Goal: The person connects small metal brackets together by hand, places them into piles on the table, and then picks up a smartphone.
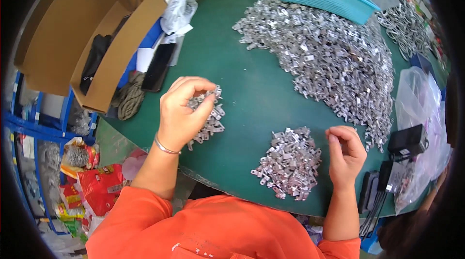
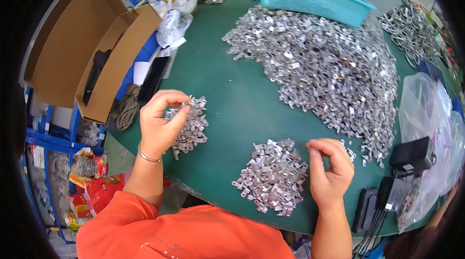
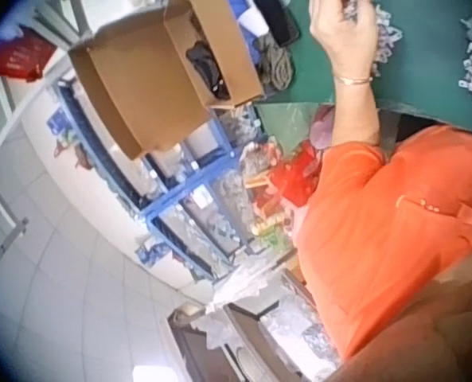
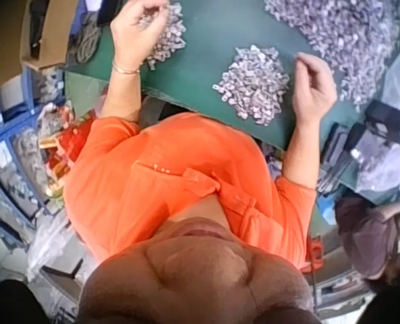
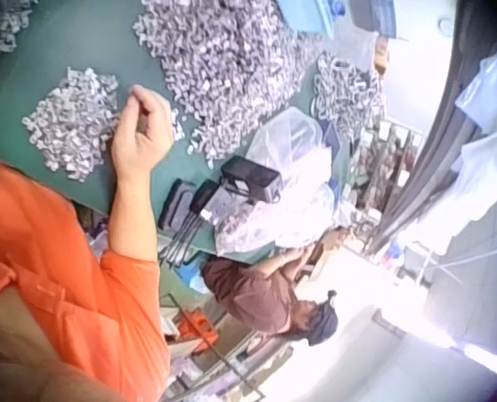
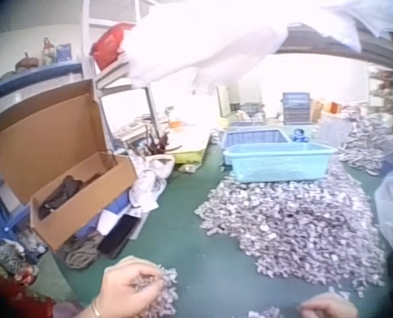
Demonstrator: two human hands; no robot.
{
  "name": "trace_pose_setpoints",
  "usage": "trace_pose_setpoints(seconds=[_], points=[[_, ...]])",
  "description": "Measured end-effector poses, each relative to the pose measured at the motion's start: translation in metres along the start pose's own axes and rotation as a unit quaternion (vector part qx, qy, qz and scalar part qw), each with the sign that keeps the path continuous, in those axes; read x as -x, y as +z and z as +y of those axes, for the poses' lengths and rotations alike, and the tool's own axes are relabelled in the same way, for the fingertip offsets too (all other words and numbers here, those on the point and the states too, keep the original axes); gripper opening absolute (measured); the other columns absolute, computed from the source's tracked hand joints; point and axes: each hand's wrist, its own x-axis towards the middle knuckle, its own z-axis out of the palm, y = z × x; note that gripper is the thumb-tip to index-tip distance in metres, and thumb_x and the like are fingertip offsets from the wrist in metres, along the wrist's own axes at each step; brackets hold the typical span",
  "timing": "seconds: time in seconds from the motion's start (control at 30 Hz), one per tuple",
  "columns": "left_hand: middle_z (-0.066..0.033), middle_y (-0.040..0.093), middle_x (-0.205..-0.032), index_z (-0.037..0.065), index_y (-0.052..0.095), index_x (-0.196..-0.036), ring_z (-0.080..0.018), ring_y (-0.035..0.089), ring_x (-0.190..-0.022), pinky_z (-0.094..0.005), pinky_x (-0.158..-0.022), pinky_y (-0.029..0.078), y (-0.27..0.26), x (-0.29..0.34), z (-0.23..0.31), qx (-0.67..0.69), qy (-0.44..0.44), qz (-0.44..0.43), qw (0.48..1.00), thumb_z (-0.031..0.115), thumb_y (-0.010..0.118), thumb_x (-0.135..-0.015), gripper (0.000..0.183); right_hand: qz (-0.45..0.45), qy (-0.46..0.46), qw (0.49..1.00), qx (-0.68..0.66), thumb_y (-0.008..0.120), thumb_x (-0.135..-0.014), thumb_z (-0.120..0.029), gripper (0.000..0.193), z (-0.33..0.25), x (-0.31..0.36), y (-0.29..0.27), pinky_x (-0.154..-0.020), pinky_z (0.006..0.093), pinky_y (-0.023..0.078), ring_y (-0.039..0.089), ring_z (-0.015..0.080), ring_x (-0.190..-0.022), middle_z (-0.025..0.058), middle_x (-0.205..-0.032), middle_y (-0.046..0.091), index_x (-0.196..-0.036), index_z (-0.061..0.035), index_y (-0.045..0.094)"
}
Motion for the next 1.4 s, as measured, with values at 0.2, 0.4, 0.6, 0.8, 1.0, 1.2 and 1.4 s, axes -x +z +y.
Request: trace_pose_setpoints(seconds=[0.2,0.4,0.6,0.8,1.0,1.2,1.4], points=[[-0.0103,0.066,-0.089,0.002,0.069,-0.085,-0.0234,0.063,-0.078,-0.0305,-0.07,0.05,-0.03,0.035,-0.035,-0.091,0.009,-0.084,0.992,-0.002,0.069,-0.073,0.013,-0.042,0.015,0.999,-0.009,0.059,-0.08,0.011,0.011,0.004,0.002,0.01,-0.067,0.0232,0.046,0.06,0.0146,-0.077,0.0096,-0.084,0.064,-0.087,0.0037,0.064],[-0.013,0.061,-0.096,0.002,0.063,-0.097,-0.0275,0.058,-0.084,-0.0334,-0.076,0.048,-0.04,-0.011,-0.093,-0.25,-0.019,0.07,0.966,0.002,0.066,-0.076,0.021,-0.033,0.04,0.998,-0.032,0.057,-0.083,0.011,0.012,0.018,0.005,-0.001,-0.068,0.0226,0.047,0.058,0.0137,-0.076,0.0094,-0.089,0.061,-0.091,0.0044,0.063],[-0.0212,0.06,-0.104,-0.002,0.055,-0.112,-0.0378,0.058,-0.1,-0.0461,-0.083,0.049,-0.059,-0.044,-0.143,-0.43,-0.249,-0.04,0.867,0.034,0.076,-0.071,0.059,-0.04,0.055,0.996,-0.063,0.056,-0.084,0.01,0.011,0.02,0.002,0.005,-0.067,0.0222,0.047,0.058,0.0131,-0.075,0.0092,-0.09,0.06,-0.091,0.0045,0.062],[-0.025,0.06,-0.107,-0.002,0.05,-0.121,-0.0379,0.06,-0.099,-0.0441,-0.085,0.05,-0.046,-0.059,-0.155,-0.451,-0.298,-0.069,0.838,0.042,0.075,-0.066,0.074,-0.03,0.083,0.995,-0.047,0.055,-0.085,0.01,0.01,0.022,0.005,-0.002,-0.066,0.0219,0.046,0.057,0.0125,-0.074,0.0091,-0.088,0.058,-0.091,0.0041,0.061],[-0.0254,0.058,-0.111,-0.003,0.055,-0.117,-0.0377,0.057,-0.105,-0.0467,-0.087,0.048,-0.05,-0.061,-0.144,-0.462,-0.315,-0.085,0.824,0.042,0.073,-0.068,0.069,-0.037,0.093,0.994,-0.043,0.057,-0.088,0.005,0.006,0.031,0.005,-0.004,-0.065,0.0205,0.045,0.055,0.0098,-0.072,0.0055,-0.086,0.059,-0.092,0.0024,0.06],[-0.0246,0.055,-0.118,-0.003,0.058,-0.116,-0.0372,0.054,-0.11,-0.0474,-0.089,0.047,-0.055,-0.066,-0.141,-0.451,-0.353,-0.135,0.809,0.047,0.071,-0.069,0.07,-0.038,0.098,0.993,-0.045,0.056,-0.088,0.006,0.007,0.03,0.004,-0.004,-0.065,0.0202,0.045,0.055,0.0098,-0.072,0.0053,-0.085,0.058,-0.092,0.0026,0.06],[-0.0235,0.059,-0.115,-0.004,0.056,-0.117,-0.0356,0.056,-0.11,-0.0465,-0.089,0.047,-0.056,-0.068,-0.144,-0.455,-0.337,-0.163,0.808,0.046,0.07,-0.069,0.07,-0.036,0.094,0.994,-0.039,0.056,-0.088,0.006,0.007,0.02,0.002,0.001,-0.065,0.0203,0.045,0.055,0.0099,-0.072,0.0055,-0.085,0.058,-0.091,0.0029,0.06]])
